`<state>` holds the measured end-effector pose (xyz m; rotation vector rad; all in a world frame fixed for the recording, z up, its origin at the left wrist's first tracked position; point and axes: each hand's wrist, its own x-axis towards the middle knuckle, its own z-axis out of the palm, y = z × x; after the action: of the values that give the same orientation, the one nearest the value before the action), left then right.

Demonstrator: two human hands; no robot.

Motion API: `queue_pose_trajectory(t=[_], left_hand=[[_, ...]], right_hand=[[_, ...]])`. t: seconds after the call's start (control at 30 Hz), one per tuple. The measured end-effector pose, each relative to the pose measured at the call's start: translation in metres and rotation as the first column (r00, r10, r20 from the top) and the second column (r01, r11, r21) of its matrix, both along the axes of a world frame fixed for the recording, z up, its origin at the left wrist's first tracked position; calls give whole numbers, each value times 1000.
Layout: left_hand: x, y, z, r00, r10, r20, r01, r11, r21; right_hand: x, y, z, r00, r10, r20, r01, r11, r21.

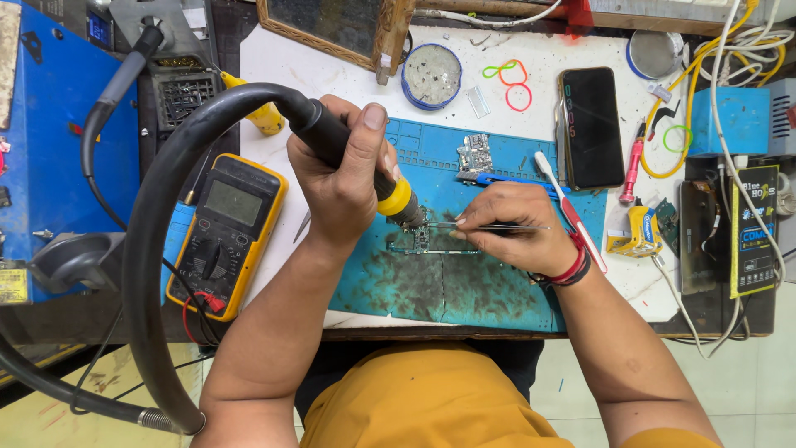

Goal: The person solders components on a disassembled phone motherboard placed on a blue silicone mat, using a soldering iron and tweezers. They briefly use a hot air gun on the board, then continue soldering and repositioning the board with tweezers throughout the episode.

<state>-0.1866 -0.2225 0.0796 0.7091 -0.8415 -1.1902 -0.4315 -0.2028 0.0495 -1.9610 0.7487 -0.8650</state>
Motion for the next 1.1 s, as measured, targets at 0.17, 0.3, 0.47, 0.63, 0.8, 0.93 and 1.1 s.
queue_pose_trajectory(t=[0.17, 0.3, 0.47, 0.63, 0.8, 0.93, 1.1], left_hand=[[0, 0, 0, 1000, 2, 12, -2, 1000, -8], [0, -1, 0, 1000, 2, 11, -2, 1000, -10], [0, 0, 0, 1000, 3, 12, -3, 1000, -5], [2, 1, 0, 1000, 7, 19, -7, 1000, -2], [2, 0, 1, 1000, 6, 22, -6, 1000, -9], [2, 0, 0, 1000, -1, 31, 1, 1000, -18], [2, 0, -1, 1000, 5, 22, -5, 1000, -7]], right_hand=[[1, 0, 0, 1000, -7, -3, 7, 1000, -10], [2, 1, 0, 1000, -12, -8, 12, 1000, -11], [1, 0, 0, 1000, 2, -12, -2, 1000, -30], [2, 0, -1, 1000, 4, -19, -5, 999, -41], [3, -1, -1, 1000, 8, -17, -9, 999, -44], [3, 0, -1, 1000, 4, -17, -4, 999, -35], [4, 1, -2, 1000, 2, -13, -2, 1000, -31]])
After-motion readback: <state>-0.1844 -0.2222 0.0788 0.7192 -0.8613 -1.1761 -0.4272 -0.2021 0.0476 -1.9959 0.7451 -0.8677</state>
